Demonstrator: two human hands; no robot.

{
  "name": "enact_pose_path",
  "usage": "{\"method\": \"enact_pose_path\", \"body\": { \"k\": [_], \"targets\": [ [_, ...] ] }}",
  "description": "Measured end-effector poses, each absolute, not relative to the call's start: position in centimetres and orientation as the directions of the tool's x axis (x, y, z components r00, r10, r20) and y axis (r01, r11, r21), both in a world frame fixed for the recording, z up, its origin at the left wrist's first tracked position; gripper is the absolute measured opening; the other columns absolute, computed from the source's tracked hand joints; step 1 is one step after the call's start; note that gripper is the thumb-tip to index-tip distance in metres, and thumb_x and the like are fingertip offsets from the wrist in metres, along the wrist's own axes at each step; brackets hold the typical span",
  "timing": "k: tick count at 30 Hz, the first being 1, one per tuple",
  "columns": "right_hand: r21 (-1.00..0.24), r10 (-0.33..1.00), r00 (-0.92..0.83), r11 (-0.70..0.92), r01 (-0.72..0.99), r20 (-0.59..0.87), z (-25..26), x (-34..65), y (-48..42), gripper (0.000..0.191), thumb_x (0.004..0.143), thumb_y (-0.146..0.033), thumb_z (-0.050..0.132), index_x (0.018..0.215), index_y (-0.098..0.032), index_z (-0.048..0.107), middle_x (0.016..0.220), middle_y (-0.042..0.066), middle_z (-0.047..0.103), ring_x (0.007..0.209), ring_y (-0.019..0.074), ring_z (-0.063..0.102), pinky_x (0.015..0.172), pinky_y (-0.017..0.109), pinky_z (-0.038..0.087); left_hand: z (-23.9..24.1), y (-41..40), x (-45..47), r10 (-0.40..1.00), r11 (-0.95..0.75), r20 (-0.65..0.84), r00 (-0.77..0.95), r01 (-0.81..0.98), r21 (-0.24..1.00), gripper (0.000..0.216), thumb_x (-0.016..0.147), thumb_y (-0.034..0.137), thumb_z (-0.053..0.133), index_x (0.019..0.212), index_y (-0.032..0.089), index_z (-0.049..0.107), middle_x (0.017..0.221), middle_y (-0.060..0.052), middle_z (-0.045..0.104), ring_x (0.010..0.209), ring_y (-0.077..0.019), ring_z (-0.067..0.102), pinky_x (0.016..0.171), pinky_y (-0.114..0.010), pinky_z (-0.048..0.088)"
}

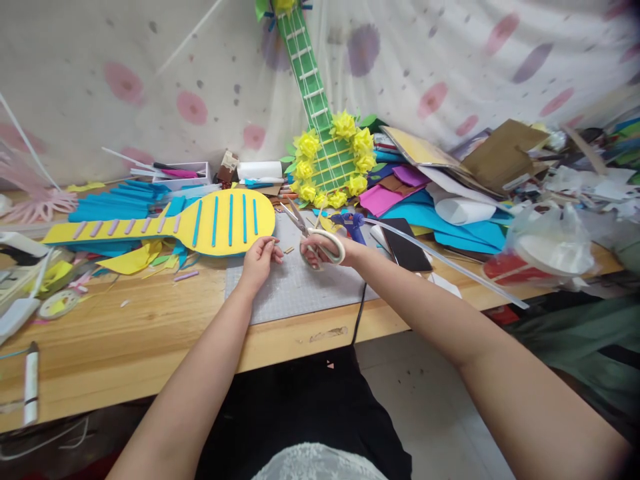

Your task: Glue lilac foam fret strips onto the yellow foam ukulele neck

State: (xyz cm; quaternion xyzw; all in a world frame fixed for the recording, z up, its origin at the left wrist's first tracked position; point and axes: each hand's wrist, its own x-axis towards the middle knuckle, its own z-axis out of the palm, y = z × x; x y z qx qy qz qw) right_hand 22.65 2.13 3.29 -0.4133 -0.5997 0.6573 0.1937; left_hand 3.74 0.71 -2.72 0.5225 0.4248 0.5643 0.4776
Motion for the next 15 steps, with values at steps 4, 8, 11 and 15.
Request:
{"method": "enact_pose_path", "body": {
  "k": [4, 8, 11, 15],
  "targets": [
    [-0.751, 0.960, -0.272, 0.137, 0.646, -0.060, 2.92, 22.33, 2.23, 0.027, 0.070, -0.043, 0.057, 0.067, -0.017, 0.048, 0.060, -0.003, 0.049, 0.056, 0.0106, 0.045, 0.054, 0.022, 0.032, -2.49, 0.53, 3.81, 0.991, -0.123, 0.131, 0.017, -0.226, 0.966, 0.036, 0.071, 0.046, 0.061, 0.087, 0.015, 0.053, 0.067, -0.002, 0.065, 0.051, -0.0082, 0.055, 0.056, -0.025, 0.048],
    [-0.460, 0.941, -0.337, 0.313, 0.831, 0.032, 2.81, 22.31, 1.83, 0.033, 0.071, -0.050, 0.054, 0.072, -0.018, 0.054, 0.070, 0.001, 0.058, 0.065, 0.0130, 0.050, 0.054, 0.022, 0.027, -2.44, 0.46, 3.71, 0.992, -0.089, 0.108, 0.058, -0.270, 0.959, 0.035, 0.069, 0.046, 0.063, 0.081, 0.015, 0.053, 0.069, -0.002, 0.065, 0.051, -0.0075, 0.055, 0.057, -0.025, 0.049],
    [-0.343, 0.911, -0.412, 0.393, 0.853, 0.019, 2.68, 22.14, 1.49, 0.037, 0.073, -0.054, 0.051, 0.078, -0.018, 0.056, 0.079, 0.004, 0.063, 0.070, 0.0150, 0.053, 0.055, 0.022, 0.027, -2.65, 0.53, 3.64, 0.991, -0.105, 0.126, 0.056, -0.277, 0.955, 0.033, 0.068, 0.043, 0.065, 0.079, 0.016, 0.051, 0.068, 0.000, 0.064, 0.052, -0.0075, 0.056, 0.056, -0.024, 0.049],
    [-0.283, 0.887, -0.463, 0.447, 0.849, 0.013, 2.34, 21.96, 1.57, 0.040, 0.075, -0.056, 0.049, 0.082, -0.018, 0.056, 0.085, 0.006, 0.065, 0.073, 0.0164, 0.056, 0.056, 0.023, 0.027, -2.97, 0.62, 3.61, 0.991, -0.113, 0.130, 0.037, -0.303, 0.946, 0.036, 0.064, 0.044, 0.068, 0.080, 0.017, 0.050, 0.066, 0.001, 0.063, 0.053, -0.0081, 0.056, 0.054, -0.023, 0.048]
  ]
}}
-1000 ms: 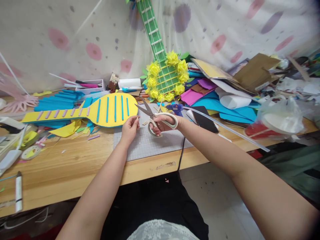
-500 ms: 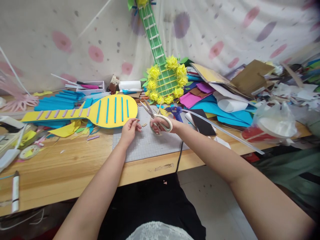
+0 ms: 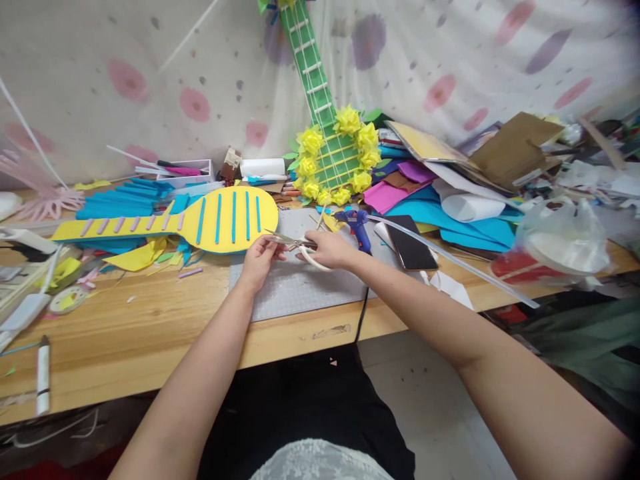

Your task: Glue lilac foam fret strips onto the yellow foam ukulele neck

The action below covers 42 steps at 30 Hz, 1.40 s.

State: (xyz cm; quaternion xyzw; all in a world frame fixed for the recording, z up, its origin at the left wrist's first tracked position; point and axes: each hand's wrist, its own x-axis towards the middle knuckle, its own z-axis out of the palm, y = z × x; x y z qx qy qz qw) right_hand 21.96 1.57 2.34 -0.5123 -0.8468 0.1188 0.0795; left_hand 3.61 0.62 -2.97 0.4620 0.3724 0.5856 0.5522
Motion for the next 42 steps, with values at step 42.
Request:
{"method": "enact_pose_path", "body": {
  "k": [42],
  "targets": [
    [-0.223, 0.842, -0.532, 0.537, 0.814, 0.087, 2.3, 21.8, 1.1, 0.032, 0.079, -0.046, 0.044, 0.087, -0.017, 0.056, 0.087, 0.007, 0.065, 0.071, 0.0159, 0.053, 0.057, 0.024, 0.026, -2.6, 0.3, 3.9, 0.973, -0.137, 0.191, 0.128, -0.345, 0.929, 0.029, 0.070, 0.040, 0.066, 0.068, 0.017, 0.049, 0.053, 0.005, 0.044, 0.047, -0.0055, 0.039, 0.052, -0.021, 0.040]
  ]
}}
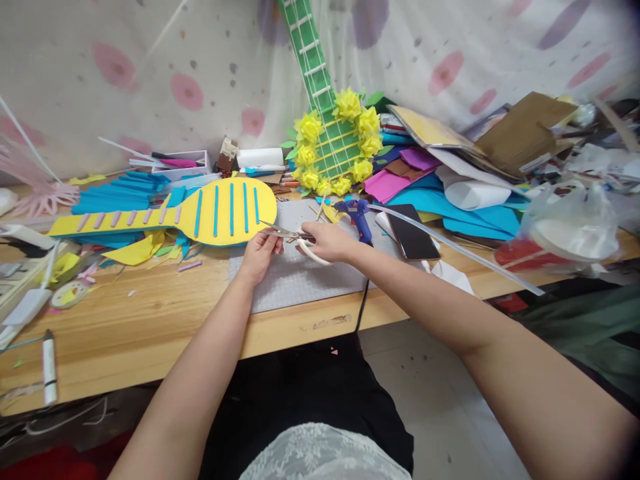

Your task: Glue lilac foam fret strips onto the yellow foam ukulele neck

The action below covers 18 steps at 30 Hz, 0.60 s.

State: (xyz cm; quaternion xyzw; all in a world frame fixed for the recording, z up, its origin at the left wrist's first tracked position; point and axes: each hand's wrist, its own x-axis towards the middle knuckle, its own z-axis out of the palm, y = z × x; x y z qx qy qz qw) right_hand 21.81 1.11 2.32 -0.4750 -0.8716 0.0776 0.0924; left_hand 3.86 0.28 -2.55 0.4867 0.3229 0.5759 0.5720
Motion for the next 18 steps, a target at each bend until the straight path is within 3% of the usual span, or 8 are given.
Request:
{"method": "enact_pose_path", "body": {
  "k": [6, 18],
  "targets": [
    [-0.196, 0.866, -0.494, 0.498, 0.844, 0.074, 2.38, 21.81, 1.08, 0.034, 0.079, -0.048, 0.044, 0.084, -0.017, 0.058, 0.081, 0.007, 0.065, 0.070, 0.0168, 0.054, 0.057, 0.024, 0.025, -2.10, -0.06, 4.04, 0.973, -0.109, 0.173, 0.152, -0.357, 0.928, 0.028, 0.073, 0.038, 0.064, 0.063, 0.016, 0.048, 0.049, 0.006, 0.037, 0.045, -0.0049, 0.035, 0.051, -0.021, 0.037],
    [-0.260, 0.832, -0.553, 0.546, 0.797, 0.051, 2.76, 21.86, 1.44, 0.031, 0.078, -0.045, 0.046, 0.083, -0.017, 0.057, 0.080, 0.006, 0.064, 0.066, 0.0150, 0.051, 0.056, 0.023, 0.025, -2.38, 0.07, 4.01, 0.979, -0.091, 0.149, 0.137, -0.364, 0.927, 0.028, 0.075, 0.036, 0.062, 0.062, 0.017, 0.047, 0.049, 0.006, 0.037, 0.044, -0.0049, 0.034, 0.048, -0.020, 0.033]
  ]
}}
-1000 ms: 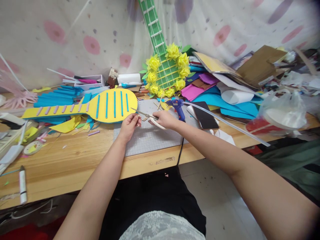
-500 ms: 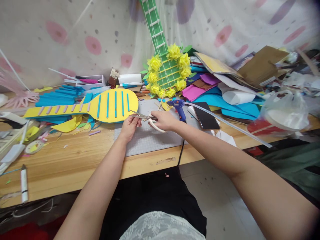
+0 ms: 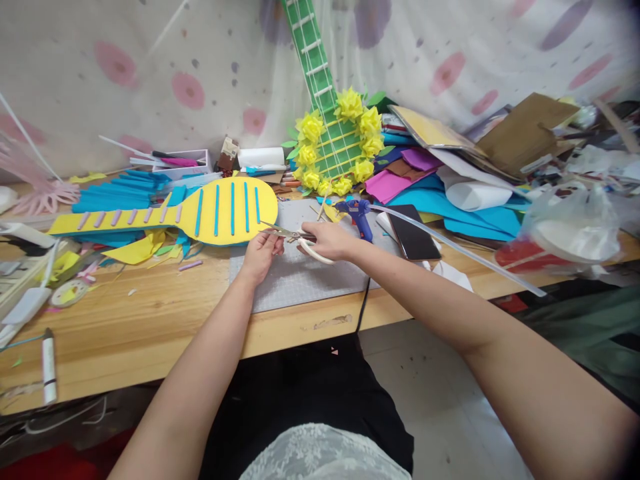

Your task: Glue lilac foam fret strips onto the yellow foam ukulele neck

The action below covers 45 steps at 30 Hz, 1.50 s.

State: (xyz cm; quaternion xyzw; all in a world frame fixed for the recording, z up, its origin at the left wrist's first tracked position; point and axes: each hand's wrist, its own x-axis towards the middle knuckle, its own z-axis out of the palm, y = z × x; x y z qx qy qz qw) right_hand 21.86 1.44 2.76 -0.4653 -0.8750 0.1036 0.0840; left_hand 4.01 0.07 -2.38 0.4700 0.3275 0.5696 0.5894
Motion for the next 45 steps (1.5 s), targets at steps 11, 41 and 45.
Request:
{"method": "enact_pose_path", "body": {
  "k": [11, 41, 45],
  "targets": [
    [-0.354, 0.903, -0.421, 0.423, 0.834, 0.087, 1.5, 22.1, 1.5, 0.034, 0.077, -0.048, 0.048, 0.069, -0.017, 0.058, 0.065, 0.002, 0.059, 0.059, 0.0110, 0.044, 0.053, 0.022, 0.024, -1.7, -0.3, 4.3, 0.985, -0.060, 0.119, 0.124, -0.398, 0.916, 0.025, 0.074, 0.039, 0.063, 0.071, 0.014, 0.057, 0.051, 0.006, 0.038, 0.043, -0.0028, 0.032, 0.046, -0.019, 0.035],
    [-0.106, 0.854, -0.517, 0.521, 0.847, 0.058, 2.8, 22.0, 0.7, 0.034, 0.080, -0.048, 0.045, 0.090, -0.018, 0.057, 0.089, 0.007, 0.067, 0.075, 0.0186, 0.058, 0.055, 0.026, 0.023, -2.0, -0.2, 3.8, 0.993, -0.119, 0.121, -0.008, -0.252, 0.960, 0.034, 0.058, 0.036, 0.076, 0.071, 0.014, 0.052, 0.065, -0.003, 0.066, 0.061, -0.0157, 0.065, 0.068, -0.036, 0.055],
    [-0.112, 0.848, -0.526, 0.529, 0.841, 0.061, 2.8, 22.3, 0.6, 0.034, 0.080, -0.047, 0.044, 0.087, -0.018, 0.058, 0.084, 0.007, 0.067, 0.071, 0.0175, 0.057, 0.055, 0.026, 0.023, -1.8, -0.3, 3.7, 0.994, -0.101, 0.110, 0.022, -0.244, 0.964, 0.032, 0.058, 0.033, 0.075, 0.069, 0.013, 0.053, 0.063, -0.003, 0.066, 0.058, -0.0164, 0.065, 0.065, -0.037, 0.055]
  ]
}}
